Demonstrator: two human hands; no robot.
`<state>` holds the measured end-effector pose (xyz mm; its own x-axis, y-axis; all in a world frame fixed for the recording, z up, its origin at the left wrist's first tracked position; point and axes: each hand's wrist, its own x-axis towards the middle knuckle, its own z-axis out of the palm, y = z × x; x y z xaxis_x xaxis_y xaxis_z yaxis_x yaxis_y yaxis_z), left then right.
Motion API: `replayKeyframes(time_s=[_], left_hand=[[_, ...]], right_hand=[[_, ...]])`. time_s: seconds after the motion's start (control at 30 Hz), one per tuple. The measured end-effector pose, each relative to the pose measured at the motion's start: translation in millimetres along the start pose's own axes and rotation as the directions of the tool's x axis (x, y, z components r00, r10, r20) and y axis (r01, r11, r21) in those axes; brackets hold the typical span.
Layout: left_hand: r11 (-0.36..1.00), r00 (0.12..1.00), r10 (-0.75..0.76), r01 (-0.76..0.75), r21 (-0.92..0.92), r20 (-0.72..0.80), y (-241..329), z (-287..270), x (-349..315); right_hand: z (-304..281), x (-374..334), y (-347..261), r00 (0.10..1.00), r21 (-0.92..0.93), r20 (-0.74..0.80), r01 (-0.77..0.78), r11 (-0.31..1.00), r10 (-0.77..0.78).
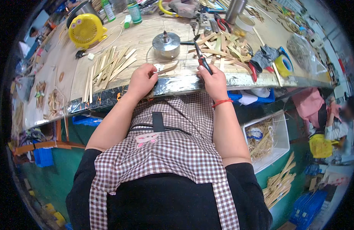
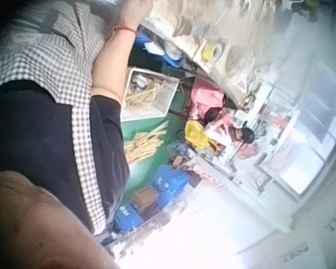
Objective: Cutting and assembling thin bamboo strips for a craft project.
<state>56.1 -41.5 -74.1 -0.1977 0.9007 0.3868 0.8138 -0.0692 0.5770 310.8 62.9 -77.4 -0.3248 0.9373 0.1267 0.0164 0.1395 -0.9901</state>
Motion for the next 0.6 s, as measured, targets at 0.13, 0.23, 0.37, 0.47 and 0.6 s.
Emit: replayKeyframes(time_s=[0.13,0.23,0.37,0.47,0.6], left_hand=[[0.998,0.999,-0.046,0.046,-0.04,0.01,5,-1,1],[0.997,0.997,-0.067,0.068,-0.039,0.035,8,-2,2],[0.999,1.0,-0.021,0.021,-0.028,0.008,5,-1,2],[0.998,1.0,-0.007,0.006,-0.057,-0.014,12,1,5],[0.978,1.0,0.008,-0.009,-0.208,-0.005,36,14,23]], right_hand=[[0,2,6,1.0,0.036,-0.005,0.008,0.999,-0.008],[0,2,6,1.0,0.041,-0.007,0.025,0.999,-0.025],[-1,-1,4,0.999,-0.025,-0.014,0.045,0.999,-0.045],[-1,0,10,0.995,0.069,-0.055,0.084,0.994,-0.08],[9,-5,8,0.954,0.356,-0.288,0.186,0.916,-0.082]])
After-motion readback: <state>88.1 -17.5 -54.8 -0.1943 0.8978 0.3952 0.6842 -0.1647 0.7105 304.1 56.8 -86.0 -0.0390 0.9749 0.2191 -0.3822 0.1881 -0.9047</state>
